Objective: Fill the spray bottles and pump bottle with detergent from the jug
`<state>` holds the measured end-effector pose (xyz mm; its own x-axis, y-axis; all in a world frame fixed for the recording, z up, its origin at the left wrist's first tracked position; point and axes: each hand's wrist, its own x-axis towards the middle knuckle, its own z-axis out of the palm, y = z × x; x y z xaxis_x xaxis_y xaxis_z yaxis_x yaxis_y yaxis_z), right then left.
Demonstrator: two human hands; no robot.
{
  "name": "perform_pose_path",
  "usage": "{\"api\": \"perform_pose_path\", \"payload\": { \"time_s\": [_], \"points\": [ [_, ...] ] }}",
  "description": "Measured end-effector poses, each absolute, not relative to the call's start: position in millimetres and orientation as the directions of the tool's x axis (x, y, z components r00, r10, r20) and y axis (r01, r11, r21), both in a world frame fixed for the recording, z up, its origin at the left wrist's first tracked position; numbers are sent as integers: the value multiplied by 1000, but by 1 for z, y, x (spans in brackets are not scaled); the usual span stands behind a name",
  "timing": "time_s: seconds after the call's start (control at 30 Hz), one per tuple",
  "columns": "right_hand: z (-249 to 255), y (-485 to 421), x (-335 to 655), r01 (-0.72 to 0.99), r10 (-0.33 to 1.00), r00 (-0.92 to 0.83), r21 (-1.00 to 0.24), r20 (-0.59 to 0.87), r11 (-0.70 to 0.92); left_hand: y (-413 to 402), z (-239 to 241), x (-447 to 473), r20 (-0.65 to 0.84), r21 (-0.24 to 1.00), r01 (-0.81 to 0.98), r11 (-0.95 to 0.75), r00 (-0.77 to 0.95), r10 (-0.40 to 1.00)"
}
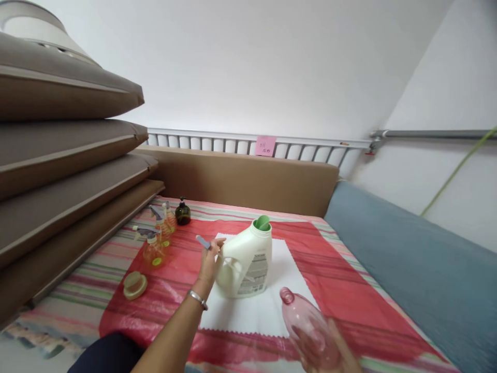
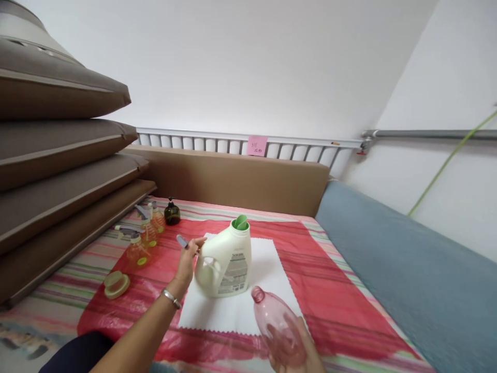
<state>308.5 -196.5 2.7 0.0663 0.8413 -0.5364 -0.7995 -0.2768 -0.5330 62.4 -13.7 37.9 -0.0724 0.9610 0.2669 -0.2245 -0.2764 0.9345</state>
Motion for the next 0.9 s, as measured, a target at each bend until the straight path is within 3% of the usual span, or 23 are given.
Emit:
{"api": "perform_pose_path", "payload": {
  "time_s": [0.4,0.9],
  "points": [
    [8,-213,270,-731,843,217,-654,-493,-194,-49,61,32,429,879,-187,-439,-92,898],
    [28,-215,239,-710,890,167,-678,-424,-190,-107,78,48,457,878,-192,-439,65,887]
  ]
}}
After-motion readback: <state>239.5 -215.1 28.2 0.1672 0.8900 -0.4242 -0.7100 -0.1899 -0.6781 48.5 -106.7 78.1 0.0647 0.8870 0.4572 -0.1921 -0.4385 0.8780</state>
